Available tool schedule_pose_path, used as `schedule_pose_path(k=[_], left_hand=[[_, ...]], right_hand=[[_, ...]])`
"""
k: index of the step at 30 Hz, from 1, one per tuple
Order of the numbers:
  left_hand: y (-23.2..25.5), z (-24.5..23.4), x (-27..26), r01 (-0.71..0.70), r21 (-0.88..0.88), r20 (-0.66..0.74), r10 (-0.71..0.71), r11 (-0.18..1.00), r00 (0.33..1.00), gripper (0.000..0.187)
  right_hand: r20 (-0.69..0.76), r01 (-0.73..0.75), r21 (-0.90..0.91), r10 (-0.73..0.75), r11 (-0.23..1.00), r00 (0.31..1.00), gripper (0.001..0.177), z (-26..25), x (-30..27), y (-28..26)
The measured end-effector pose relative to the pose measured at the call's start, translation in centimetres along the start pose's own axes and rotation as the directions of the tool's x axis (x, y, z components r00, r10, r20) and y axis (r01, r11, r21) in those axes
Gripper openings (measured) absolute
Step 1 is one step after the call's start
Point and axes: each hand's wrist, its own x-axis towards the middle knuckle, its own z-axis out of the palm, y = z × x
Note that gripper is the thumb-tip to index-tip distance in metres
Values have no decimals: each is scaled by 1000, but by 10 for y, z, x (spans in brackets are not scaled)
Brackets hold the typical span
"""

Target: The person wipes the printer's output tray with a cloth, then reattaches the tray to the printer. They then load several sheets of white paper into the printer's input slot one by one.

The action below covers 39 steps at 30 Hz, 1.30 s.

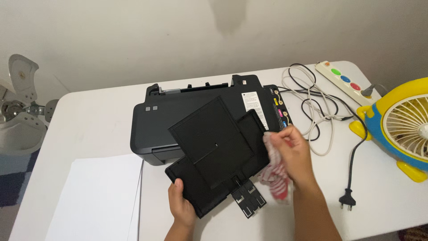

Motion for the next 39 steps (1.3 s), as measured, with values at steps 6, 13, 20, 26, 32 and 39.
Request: schedule_pose_path(k=[6,13,20,26,32,39], left_hand=[[22,14,4,76,-31,29,-75,997,997,56],[24,6,8,106,42,168,-111,994,980,56],[12,-4,6,90,201,206,-132,975,969,57],[26,-1,8,184,166,273,-224,969,935,58],[51,21,13,447,-78,524,-345,891,779,86],[80,50,0,695,-110,689,-450,710,569,106]], right_hand=[[51,73,303,-93,950,994,11,-28,24,25],[22,193,287,-208,938,978,18,-26,16,1],[86,-19,-144,32,989,996,28,-2,-1,-26],[87,3,-134,9,991,996,27,-9,0,-24],[400,17,-164,50,986,915,29,-18,-10,-35],[541,121,-375,111,919,834,21,18,-36,-47]])
